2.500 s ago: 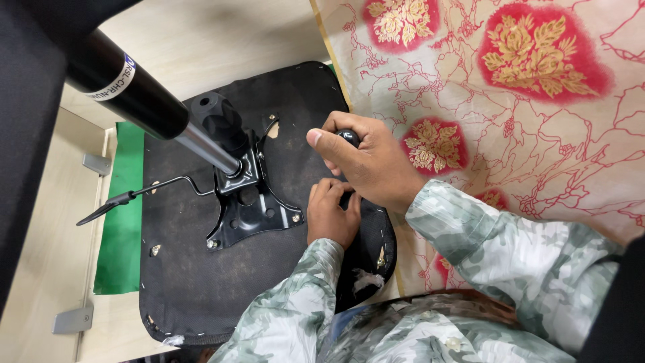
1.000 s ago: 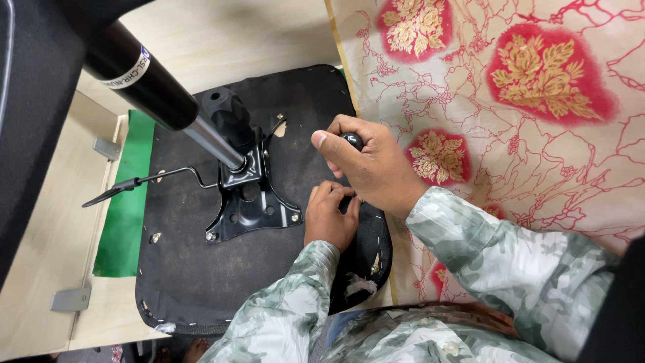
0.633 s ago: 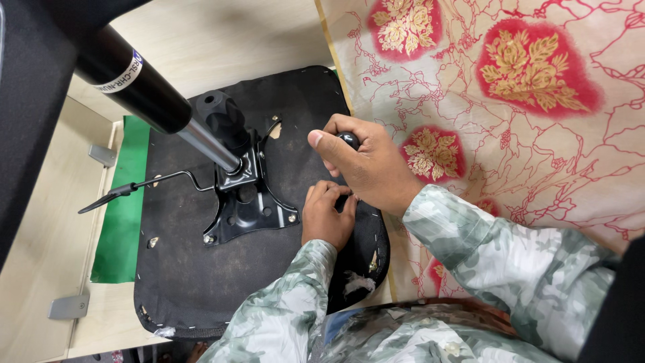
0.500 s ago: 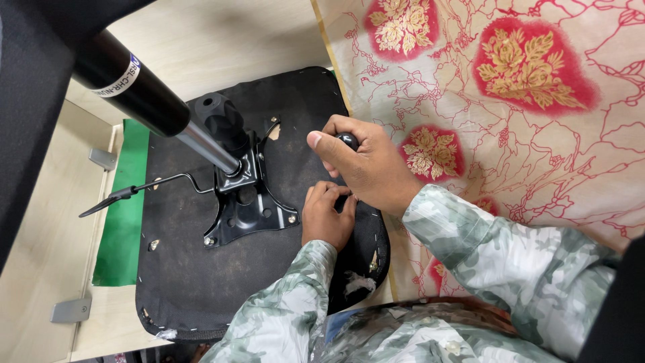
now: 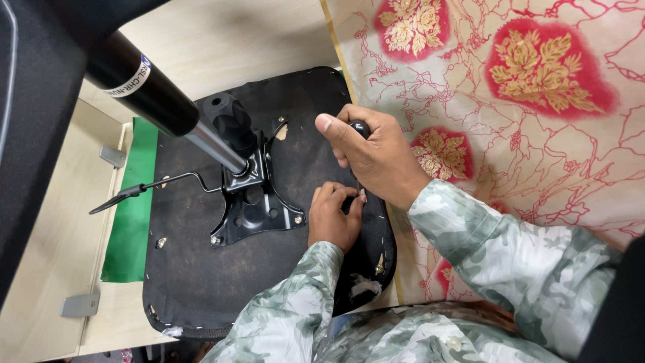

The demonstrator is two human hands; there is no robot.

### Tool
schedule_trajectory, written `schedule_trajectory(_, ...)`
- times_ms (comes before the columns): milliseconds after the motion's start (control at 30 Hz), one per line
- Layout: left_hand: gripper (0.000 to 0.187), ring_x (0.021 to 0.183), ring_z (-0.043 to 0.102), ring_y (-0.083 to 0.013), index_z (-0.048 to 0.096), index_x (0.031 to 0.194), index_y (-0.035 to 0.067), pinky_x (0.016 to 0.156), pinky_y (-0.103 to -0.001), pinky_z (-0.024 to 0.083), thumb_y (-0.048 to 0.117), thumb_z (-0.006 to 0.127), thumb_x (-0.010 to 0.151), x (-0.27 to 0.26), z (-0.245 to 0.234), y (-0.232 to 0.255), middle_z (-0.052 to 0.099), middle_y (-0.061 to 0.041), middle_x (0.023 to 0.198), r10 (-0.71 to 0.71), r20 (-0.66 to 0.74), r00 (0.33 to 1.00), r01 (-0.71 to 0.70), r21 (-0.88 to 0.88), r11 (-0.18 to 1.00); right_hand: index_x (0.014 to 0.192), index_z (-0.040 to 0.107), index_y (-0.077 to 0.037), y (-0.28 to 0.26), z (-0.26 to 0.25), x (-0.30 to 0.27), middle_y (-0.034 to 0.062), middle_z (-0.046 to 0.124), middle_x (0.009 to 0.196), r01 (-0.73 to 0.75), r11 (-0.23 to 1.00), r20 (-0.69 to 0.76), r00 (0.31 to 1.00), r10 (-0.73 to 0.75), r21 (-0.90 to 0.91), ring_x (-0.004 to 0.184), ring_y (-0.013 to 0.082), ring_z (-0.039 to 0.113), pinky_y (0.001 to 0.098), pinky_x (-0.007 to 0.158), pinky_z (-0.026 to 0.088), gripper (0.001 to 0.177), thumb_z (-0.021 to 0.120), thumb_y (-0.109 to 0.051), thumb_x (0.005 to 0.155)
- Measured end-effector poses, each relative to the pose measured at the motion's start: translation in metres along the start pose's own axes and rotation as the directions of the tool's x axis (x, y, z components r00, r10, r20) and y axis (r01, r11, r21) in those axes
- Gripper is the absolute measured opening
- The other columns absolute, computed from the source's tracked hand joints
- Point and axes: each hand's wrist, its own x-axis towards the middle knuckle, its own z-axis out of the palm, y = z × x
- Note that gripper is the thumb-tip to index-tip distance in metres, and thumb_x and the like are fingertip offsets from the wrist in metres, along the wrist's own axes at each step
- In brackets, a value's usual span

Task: The person uses a screwdriver to remove screws from the underside of an overturned chair seat. They systematically unscrew fasteners around the perimeter of the seat base while holding the chair steady.

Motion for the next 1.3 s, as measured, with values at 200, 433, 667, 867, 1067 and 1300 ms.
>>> schedule_trajectory(200, 0.013, 0.087, 0.063, -0.023, 0.077, 0.086, 0.006, 0.071, -0.035, 0.053, 0.018, 0.081, 0.083, 0.004, -0.002, 0.0, 0.067, -0.005, 0.09, -0.032, 0.012, 0.999, 0.033, -0.065, 0.997, 0.073, 0.058, -0.008, -0.003, 0.005, 0.014, -0.003, 0.055, 0.063, -0.066, 0.998, 0.013, 0.998, 0.066, -0.016, 0.057, 0.0039, 0.052, 0.023, 0.051, 0.042, 0.045, 0.06, -0.043, 0.101)
schedule_trajectory(433, 0.012, 0.087, 0.062, -0.0256, 0.077, 0.089, 0.005, 0.076, -0.038, 0.051, 0.016, 0.078, 0.085, 0.004, -0.005, -0.006, 0.066, -0.006, 0.09, -0.012, 0.05, 0.999, 0.016, -0.094, 0.995, 0.074, 0.059, -0.008, -0.005, 0.006, 0.022, -0.002, 0.056, 0.063, -0.096, 0.995, 0.002, 0.995, 0.096, 0.014, 0.056, 0.0056, 0.053, 0.0242, 0.052, 0.044, 0.041, 0.06, -0.04, 0.1)
schedule_trajectory(667, 0.01, 0.094, 0.06, -0.0295, 0.073, 0.087, 0.006, 0.085, -0.041, 0.047, 0.015, 0.077, 0.085, 0.006, 0.002, -0.01, 0.065, -0.008, 0.094, 0.038, 0.014, 0.999, -0.037, -0.092, 0.995, 0.077, 0.06, -0.005, -0.001, 0.015, 0.018, 0.0004, 0.056, 0.065, -0.142, 0.99, -0.039, 0.989, 0.142, 0.003, 0.057, 0.0066, 0.048, 0.0256, 0.052, 0.039, 0.025, 0.06, -0.021, 0.096)
schedule_trajectory(867, 0.011, 0.093, 0.059, -0.0292, 0.069, 0.09, 0.008, 0.086, -0.042, 0.045, 0.016, 0.076, 0.087, 0.005, 0.0, -0.014, 0.063, -0.008, 0.095, 0.069, 0.066, 0.995, -0.065, -0.059, 0.996, 0.092, 0.064, 0.001, 0.003, 0.009, 0.015, 0.0038, 0.066, 0.088, -0.002, 0.984, 0.034, 0.999, -0.004, 0.18, 0.083, 0.011, 0.059, 0.0274, 0.079, 0.049, 0.011, 0.06, -0.01, 0.094)
schedule_trajectory(1067, 0.014, 0.095, 0.06, -0.0306, 0.071, 0.089, 0.007, 0.087, -0.043, 0.046, 0.018, 0.078, 0.084, 0.009, -0.001, -0.011, 0.064, -0.008, 0.096, 0.068, 0.069, 0.995, -0.065, -0.039, 0.997, 0.118, 0.074, 0.0, -0.018, -0.001, 0.023, 0.0053, 0.077, 0.114, -0.053, 0.997, 0.258, 0.966, 0.038, 0.05, 0.11, 0.0132, 0.071, 0.0296, 0.098, 0.053, 0.033, 0.062, -0.012, 0.089)
schedule_trajectory(1300, 0.013, 0.096, 0.06, -0.0317, 0.07, 0.089, 0.006, 0.089, -0.043, 0.047, 0.015, 0.076, 0.084, 0.006, -0.002, -0.011, 0.065, -0.009, 0.097, 0.096, 0.049, 0.994, -0.093, -0.05, 0.994, 0.082, 0.066, -0.001, -0.018, 0.011, 0.026, 0.0018, 0.064, 0.074, -0.208, 0.977, 0.313, 0.926, 0.21, -0.041, 0.069, 0.0093, 0.057, 0.0269, 0.063, 0.046, 0.026, 0.064, -0.022, 0.097)
